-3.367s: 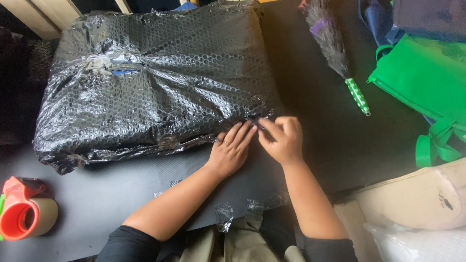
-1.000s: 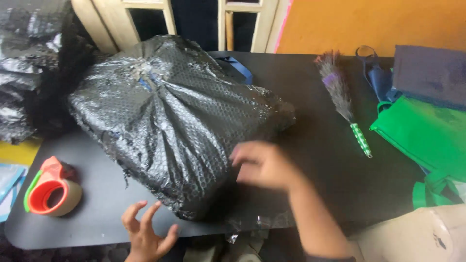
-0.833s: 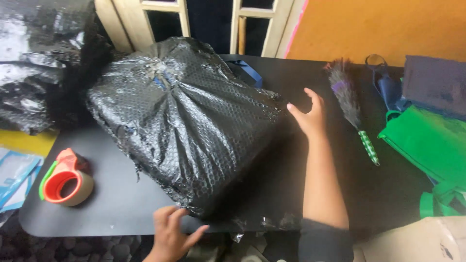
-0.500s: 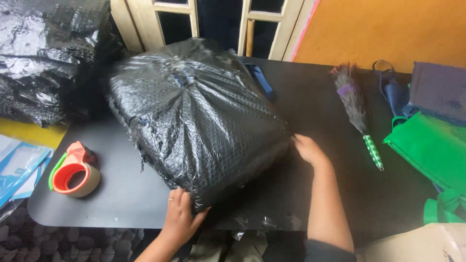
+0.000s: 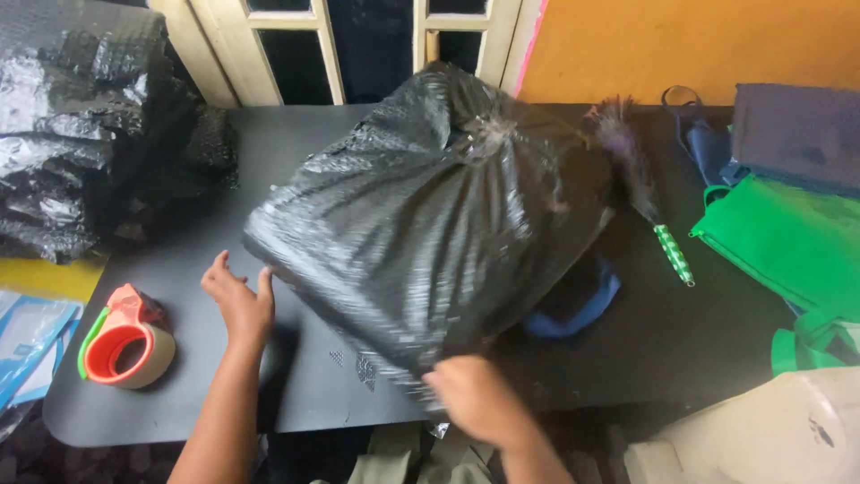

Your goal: The person wraps a large object in black bubble wrap and secures the edges with tape by hand and using a tape dispenser.

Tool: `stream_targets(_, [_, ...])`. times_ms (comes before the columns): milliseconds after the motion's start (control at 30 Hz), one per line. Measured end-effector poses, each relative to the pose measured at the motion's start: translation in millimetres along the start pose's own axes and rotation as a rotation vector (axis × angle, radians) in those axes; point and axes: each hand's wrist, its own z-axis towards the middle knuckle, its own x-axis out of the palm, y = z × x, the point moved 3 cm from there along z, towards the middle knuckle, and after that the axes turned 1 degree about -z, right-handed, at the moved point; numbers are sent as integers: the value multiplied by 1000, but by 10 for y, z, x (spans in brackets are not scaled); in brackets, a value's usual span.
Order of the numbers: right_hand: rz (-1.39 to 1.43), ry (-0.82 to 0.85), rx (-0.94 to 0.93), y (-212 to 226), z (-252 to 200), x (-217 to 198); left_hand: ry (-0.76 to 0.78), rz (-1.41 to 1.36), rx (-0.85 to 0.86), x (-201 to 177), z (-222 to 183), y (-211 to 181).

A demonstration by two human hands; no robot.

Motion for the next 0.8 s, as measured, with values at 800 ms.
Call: stream_targets(800, [-75, -788, 444, -1854, 907, -2152, 187, 301, 347, -510, -335, -417])
